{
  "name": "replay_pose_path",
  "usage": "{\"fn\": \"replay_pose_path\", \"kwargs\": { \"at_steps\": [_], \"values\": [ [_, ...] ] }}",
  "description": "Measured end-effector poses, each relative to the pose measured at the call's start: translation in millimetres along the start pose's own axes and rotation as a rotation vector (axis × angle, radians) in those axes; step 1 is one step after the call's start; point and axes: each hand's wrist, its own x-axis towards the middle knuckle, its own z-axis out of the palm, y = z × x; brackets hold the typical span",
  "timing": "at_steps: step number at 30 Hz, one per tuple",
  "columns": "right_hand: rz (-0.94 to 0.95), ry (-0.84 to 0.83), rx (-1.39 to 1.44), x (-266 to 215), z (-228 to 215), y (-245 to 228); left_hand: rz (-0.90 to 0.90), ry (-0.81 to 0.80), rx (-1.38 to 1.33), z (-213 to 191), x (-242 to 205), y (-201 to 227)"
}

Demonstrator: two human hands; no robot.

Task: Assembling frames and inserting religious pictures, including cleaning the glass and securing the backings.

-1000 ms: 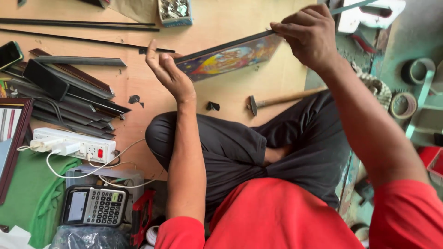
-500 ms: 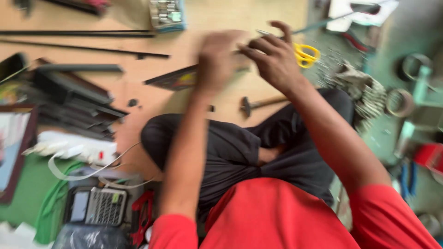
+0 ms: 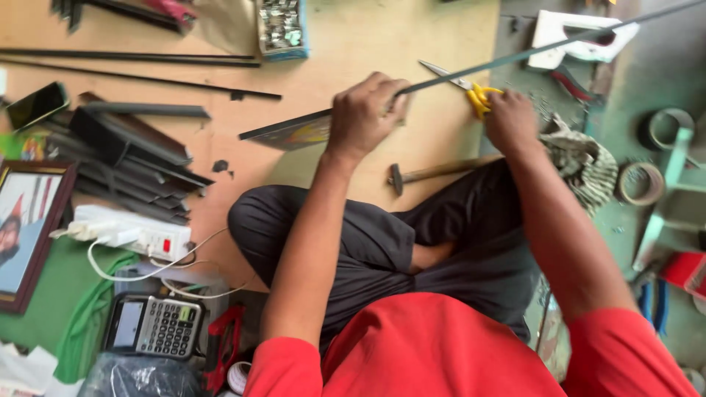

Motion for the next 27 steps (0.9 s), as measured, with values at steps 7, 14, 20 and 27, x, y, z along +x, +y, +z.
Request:
{"fn": "replay_pose_path", "kwargs": {
  "at_steps": [7, 14, 20, 27],
  "values": [
    [0.134, -0.212, -0.079, 17.3, -23.2, -26.2, -0.040, 0.101, 0.083, -29.3, 15.4, 45.2],
    [0.546, -0.329, 1.097, -42.3, -133.2, -78.3, -0.070, 0.140, 0.107, -20.9, 17.2, 38.6],
    [0.346, -0.269, 1.511, -122.3, -147.5, -141.1, -0.100, 0.166, -0.011, -5.3, 14.6, 21.4],
    [0.106, -0.363, 1.074, -63.8, -163.0, -166.9, -0.115, 0.139, -0.029, -23.8, 18.7, 37.9]
  ]
}}
